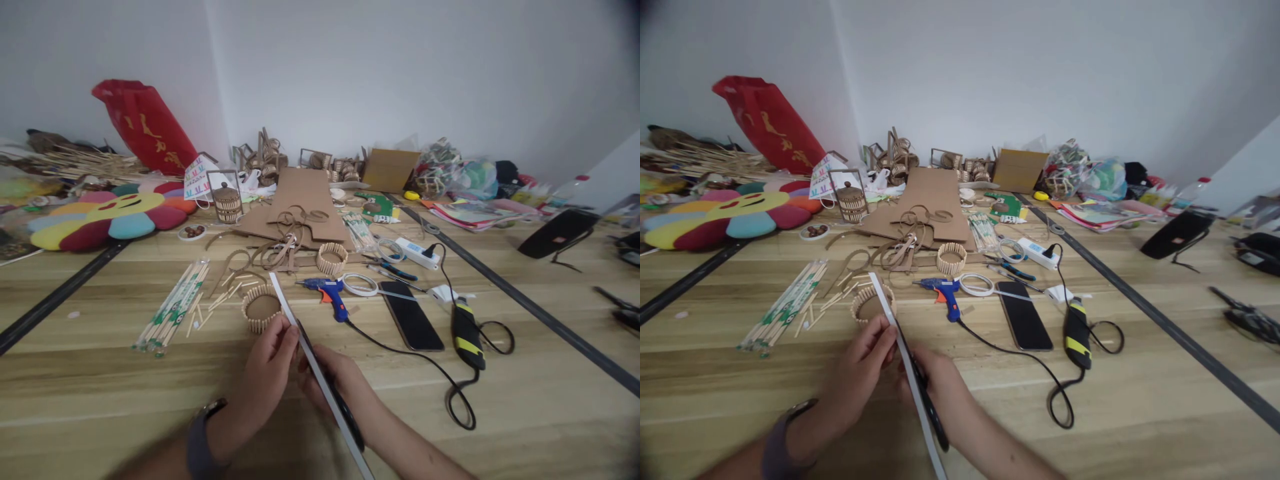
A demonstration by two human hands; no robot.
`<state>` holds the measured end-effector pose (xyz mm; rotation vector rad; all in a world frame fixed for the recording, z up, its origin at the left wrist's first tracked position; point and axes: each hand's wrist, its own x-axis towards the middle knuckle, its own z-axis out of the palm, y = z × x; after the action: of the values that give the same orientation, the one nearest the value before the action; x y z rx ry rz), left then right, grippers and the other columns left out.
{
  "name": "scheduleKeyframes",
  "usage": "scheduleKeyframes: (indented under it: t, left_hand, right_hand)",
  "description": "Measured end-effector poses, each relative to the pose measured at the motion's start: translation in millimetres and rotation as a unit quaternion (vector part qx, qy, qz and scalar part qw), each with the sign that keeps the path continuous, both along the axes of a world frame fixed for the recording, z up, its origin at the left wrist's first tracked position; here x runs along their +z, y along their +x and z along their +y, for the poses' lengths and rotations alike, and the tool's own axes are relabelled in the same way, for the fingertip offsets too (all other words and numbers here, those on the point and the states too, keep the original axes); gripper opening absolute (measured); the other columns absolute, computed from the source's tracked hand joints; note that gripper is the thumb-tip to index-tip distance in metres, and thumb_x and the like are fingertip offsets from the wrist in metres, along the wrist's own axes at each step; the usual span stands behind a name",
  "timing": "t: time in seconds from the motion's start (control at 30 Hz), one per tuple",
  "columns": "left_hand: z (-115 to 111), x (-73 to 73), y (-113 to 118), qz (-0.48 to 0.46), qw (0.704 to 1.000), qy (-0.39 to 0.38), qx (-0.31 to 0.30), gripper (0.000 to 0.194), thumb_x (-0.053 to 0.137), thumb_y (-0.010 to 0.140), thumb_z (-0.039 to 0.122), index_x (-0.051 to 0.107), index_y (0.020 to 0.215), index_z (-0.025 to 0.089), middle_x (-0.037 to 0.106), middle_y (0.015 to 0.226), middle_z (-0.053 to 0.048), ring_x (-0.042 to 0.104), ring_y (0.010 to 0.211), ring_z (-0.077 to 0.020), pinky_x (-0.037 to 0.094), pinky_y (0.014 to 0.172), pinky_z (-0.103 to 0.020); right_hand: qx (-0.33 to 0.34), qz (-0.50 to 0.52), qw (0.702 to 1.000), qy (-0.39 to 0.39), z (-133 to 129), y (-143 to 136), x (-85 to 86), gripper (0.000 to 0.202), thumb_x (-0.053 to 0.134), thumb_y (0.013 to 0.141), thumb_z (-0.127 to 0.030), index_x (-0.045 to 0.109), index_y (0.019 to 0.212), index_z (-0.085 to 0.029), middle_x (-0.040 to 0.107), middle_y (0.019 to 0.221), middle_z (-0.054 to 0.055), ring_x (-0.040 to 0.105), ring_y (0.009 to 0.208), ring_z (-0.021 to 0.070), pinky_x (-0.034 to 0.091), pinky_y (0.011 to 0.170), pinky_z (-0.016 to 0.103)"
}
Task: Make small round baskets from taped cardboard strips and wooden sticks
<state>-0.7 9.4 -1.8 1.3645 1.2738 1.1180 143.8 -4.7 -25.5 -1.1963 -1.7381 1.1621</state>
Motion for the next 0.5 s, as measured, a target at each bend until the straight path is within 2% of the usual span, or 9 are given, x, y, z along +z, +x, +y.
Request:
scheduleKeyframes:
  t: [0.23,0.5]
  left_hand:
    - [-1.0,2.8,1.7,-0.007,1.0,0.013,-0.001,0.031,0.048,0.091,0.048,0.049,0.073,0.023,0.05,0.066,0.003,0.049,0.066,-0.0183,0.038,0.061,-0.028]
    - [-2.2,-0.9,0.6,-0.007,1.0,-0.007,0.001,0.031,0.047,0.092,0.049,0.051,0.076,0.023,0.049,0.067,0.003,0.048,0.065,-0.0176,0.039,0.062,-0.029]
  right_hand:
    - [-0.002,-0.029,0.999,0.037,-0.3,0.7,-1.4,0.011,0.05,0.073,-0.015,0.06,0.075,-0.019,0.065,0.069,-0.002,0.055,0.061,0.0131,0.045,0.059,0.021]
    - [-0.01,-0.043,0.998,0.054,-0.9,0.0,-0.7,0.009,0.052,0.076,-0.017,0.059,0.071,-0.018,0.062,0.065,-0.002,0.052,0.057,0.0119,0.042,0.054,0.019]
